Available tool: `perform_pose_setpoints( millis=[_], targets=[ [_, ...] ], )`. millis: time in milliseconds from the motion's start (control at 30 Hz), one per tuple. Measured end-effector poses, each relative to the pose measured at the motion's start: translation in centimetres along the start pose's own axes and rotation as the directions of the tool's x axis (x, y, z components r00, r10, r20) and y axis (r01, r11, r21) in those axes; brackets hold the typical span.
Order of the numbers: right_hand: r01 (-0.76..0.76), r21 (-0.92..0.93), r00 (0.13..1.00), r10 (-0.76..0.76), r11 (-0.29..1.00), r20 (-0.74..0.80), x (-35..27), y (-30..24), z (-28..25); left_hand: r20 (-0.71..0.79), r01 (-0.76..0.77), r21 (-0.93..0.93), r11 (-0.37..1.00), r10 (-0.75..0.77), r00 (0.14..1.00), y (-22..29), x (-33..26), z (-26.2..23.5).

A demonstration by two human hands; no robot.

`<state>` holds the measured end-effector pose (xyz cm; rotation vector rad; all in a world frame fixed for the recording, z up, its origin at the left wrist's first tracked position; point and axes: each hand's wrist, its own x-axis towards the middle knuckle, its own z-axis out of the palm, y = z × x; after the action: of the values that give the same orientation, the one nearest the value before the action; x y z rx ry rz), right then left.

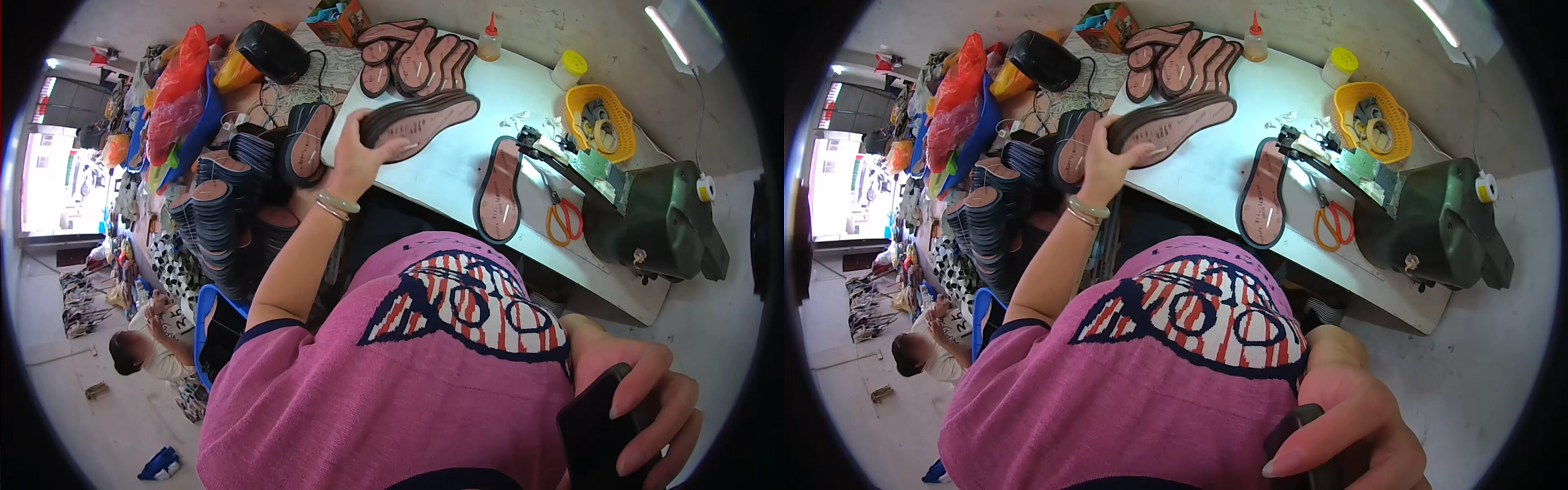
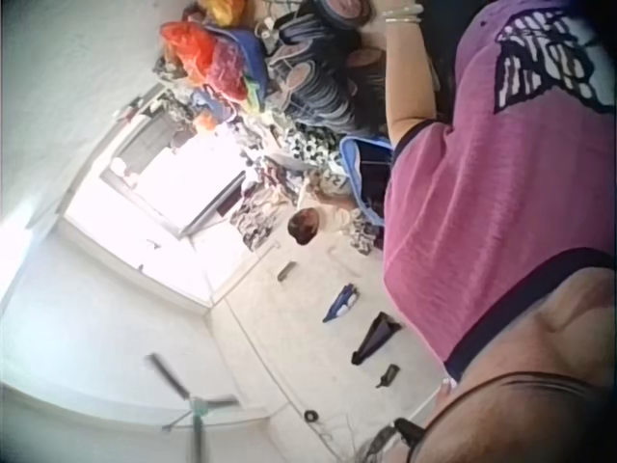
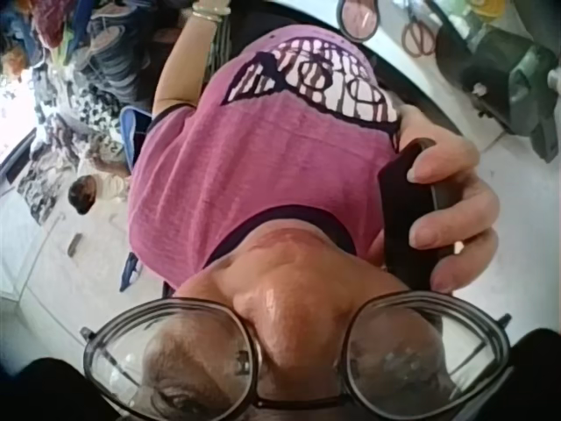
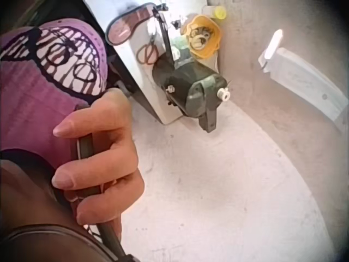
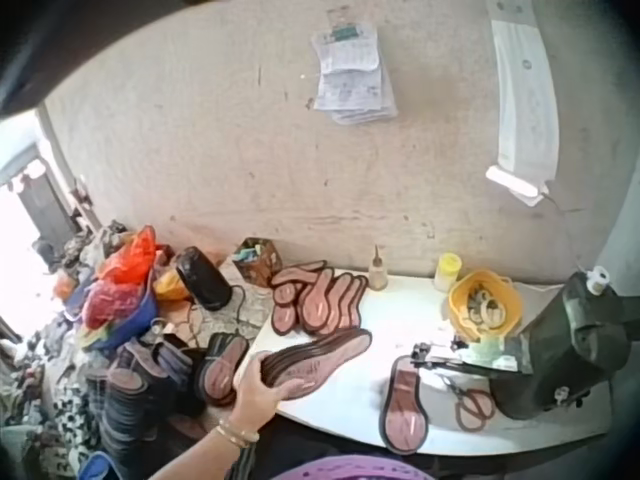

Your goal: The person gathers and stacks shoe insoles by hand, taps the stack against the workbench to align them, sets them down, and rearranges other shoe insoles on the table.

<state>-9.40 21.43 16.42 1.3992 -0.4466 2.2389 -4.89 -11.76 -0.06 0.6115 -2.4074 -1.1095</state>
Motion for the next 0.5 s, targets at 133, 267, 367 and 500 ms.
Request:
perform_pose_setpoints(
  millis=[133,267,367,500],
  targets=[
    [-0.011,0.018,1.000,0.011,1.000,0.011,0.2,2.1,0.7,0.063,-0.032,0.106,0.994,0.026,0.998,-5.8,-3.6,1.8],
    [-0.019,0.012,1.000,0.019,1.000,0.015,0.1,3.0,1.1,0.209,-0.046,0.329,0.943,-0.025,0.978,-7.8,-4.2,2.0],
    [-0.032,0.018,0.999,0.032,0.999,0.007,-0.1,0.9,0.1,0.171,-0.047,0.351,0.935,-0.015,0.985,-5.3,-2.9,0.6],
    [-0.043,0.010,0.999,0.043,0.999,0.001,0.0,1.3,0.4,0.140,-0.190,0.287,0.939,0.155,0.978,1.8,1.4,-2.5]
  ],
)
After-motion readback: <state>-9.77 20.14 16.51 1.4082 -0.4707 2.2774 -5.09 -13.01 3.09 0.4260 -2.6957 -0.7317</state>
